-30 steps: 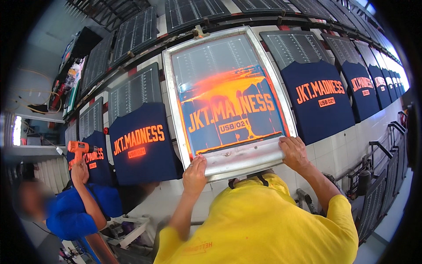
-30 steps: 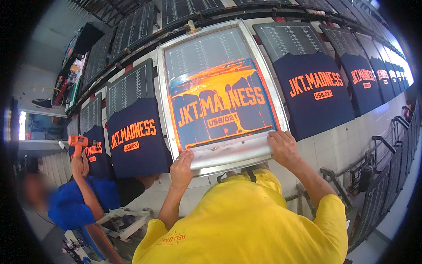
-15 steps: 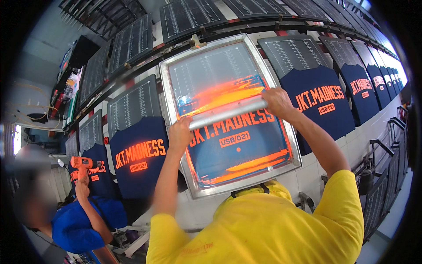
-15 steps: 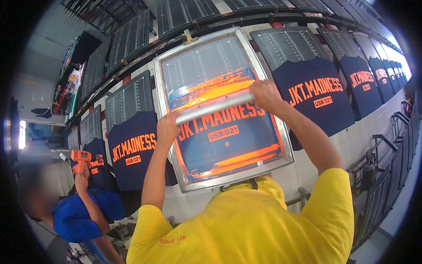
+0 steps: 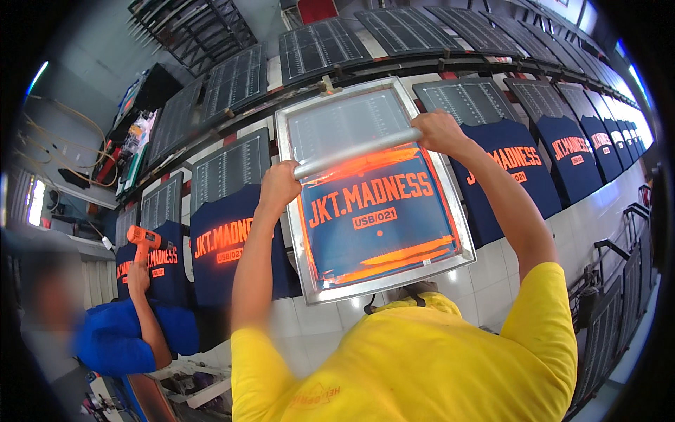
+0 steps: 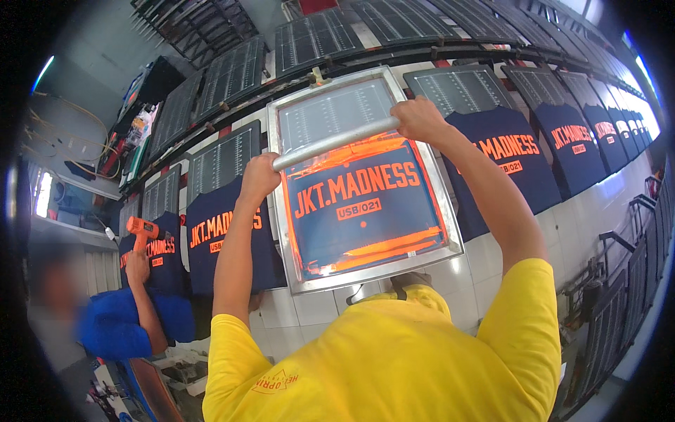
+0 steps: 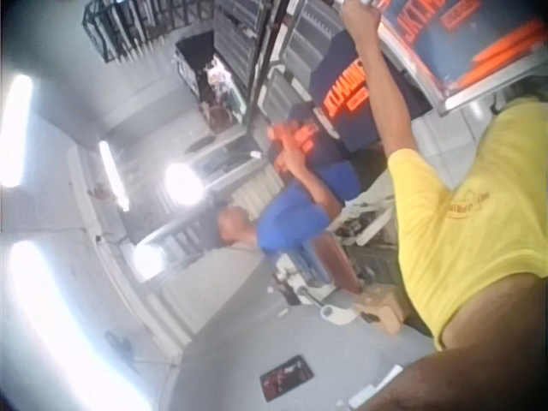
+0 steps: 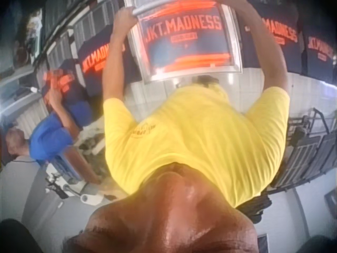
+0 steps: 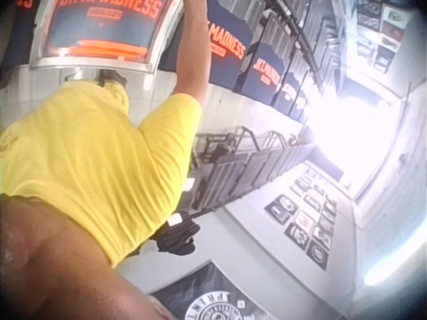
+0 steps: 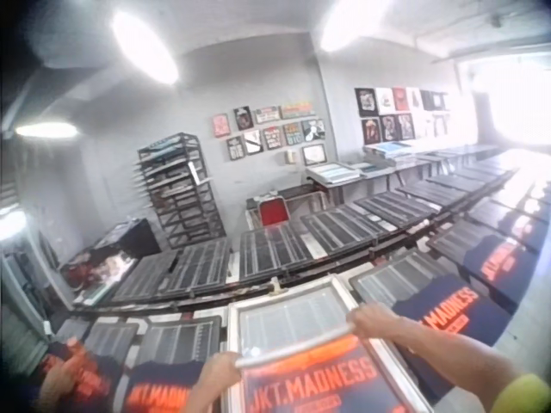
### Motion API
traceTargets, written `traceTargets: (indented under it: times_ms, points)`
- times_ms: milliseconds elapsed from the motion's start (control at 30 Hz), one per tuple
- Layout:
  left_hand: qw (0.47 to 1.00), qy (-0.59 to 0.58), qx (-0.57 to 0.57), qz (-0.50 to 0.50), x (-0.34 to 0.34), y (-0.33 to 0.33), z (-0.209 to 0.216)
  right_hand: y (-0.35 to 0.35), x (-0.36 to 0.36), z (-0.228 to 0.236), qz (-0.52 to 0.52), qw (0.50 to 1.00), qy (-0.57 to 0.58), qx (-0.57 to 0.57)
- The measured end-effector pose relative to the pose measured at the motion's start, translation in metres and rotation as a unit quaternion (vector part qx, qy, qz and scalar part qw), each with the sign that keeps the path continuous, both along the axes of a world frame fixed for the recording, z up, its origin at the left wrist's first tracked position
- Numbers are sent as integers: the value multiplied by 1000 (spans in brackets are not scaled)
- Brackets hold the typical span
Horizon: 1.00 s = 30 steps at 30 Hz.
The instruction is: The person performs screen printing on shirts by applying orange ink through a screen using a squeegee, moving between multiple shirts laid out on a printing press.
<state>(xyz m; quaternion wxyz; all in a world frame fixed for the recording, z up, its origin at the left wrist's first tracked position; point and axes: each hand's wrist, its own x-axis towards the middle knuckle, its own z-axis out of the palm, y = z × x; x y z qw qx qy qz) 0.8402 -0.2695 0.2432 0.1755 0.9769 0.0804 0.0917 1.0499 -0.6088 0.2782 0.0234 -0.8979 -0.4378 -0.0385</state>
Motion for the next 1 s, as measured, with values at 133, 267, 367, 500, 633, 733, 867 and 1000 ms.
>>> traceTargets:
  times_ms: [133, 267, 367, 500, 633, 733, 867, 1000]
  points:
    - [999, -46, 2, 10, -35, -19, 22, -20, -37, 12, 44, 995, -60, 69]
    - [997, -68, 21, -7, -101, -45, 13, -50, -96, 3, 88, 979, -81, 167]
    - [998, -58, 11, -23, -149, -76, -4, -84, -153, -13, 91, 978, -51, 180]
    - [998, -53, -26, -25, -197, -112, -31, -115, -211, -48, 69, 983, -6, 171]
    - [998, -53, -30, -4, -224, -135, -62, -129, -239, -66, 60, 989, 0, 135]
    - [999, -30, -24, -13, -236, -144, -73, -140, -250, -86, 44, 995, 19, 89]
    - [1000, 24, 6, -14, -250, -155, -72, -139, -266, -69, 21, 995, 91, 32]
    - [998, 62, 5, -20, -254, -160, -66, -145, -269, -65, 32, 988, 126, 83]
